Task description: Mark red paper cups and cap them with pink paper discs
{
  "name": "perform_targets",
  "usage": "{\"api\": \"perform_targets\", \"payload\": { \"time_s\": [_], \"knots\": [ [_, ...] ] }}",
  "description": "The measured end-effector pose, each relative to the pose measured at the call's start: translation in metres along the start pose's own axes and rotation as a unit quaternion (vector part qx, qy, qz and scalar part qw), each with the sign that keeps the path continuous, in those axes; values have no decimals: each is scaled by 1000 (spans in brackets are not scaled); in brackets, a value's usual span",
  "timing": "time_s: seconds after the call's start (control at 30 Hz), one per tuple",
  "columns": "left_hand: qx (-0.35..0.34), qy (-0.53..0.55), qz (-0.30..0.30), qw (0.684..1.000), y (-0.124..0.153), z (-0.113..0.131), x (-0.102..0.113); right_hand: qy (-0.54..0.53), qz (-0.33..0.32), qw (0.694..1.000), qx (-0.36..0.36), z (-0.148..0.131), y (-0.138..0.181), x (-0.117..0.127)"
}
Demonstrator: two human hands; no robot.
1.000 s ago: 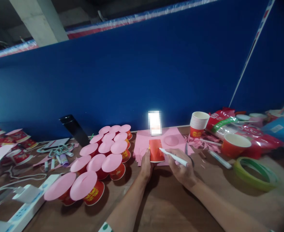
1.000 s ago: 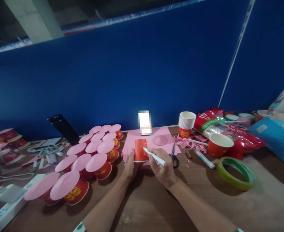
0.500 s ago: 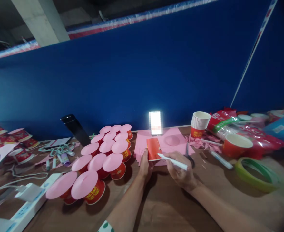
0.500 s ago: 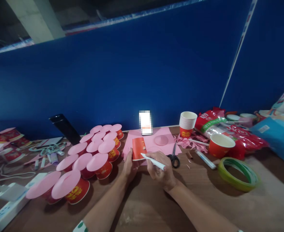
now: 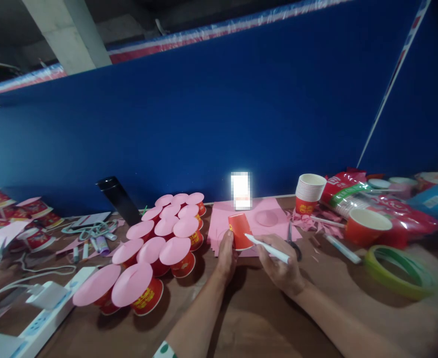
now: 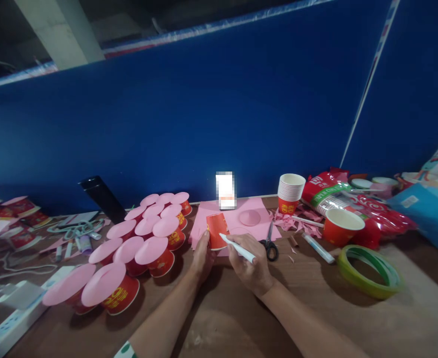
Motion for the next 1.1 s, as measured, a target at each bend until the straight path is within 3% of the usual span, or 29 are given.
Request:
{"api": "perform_targets", "payload": {
  "time_s": [0.47, 1.1],
  "knots": [
    [-18, -26, -39, 999, 1, 1, -5, 4, -29, 1000, 1, 5, 5, -5],
    [-16, -34, -25, 999, 5, 4, -5, 26, -40, 999, 0, 6, 4, -7]
  ]
}}
Point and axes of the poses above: each hand's wrist, its own y-axis away from the middle knuckle, its own x-axis out of the back of the hand, z = x × y, the point moved 7 cm from there along -y, towards the middle knuckle, and after that the axes turned 1 degree about -z, right-handed, at the moved point
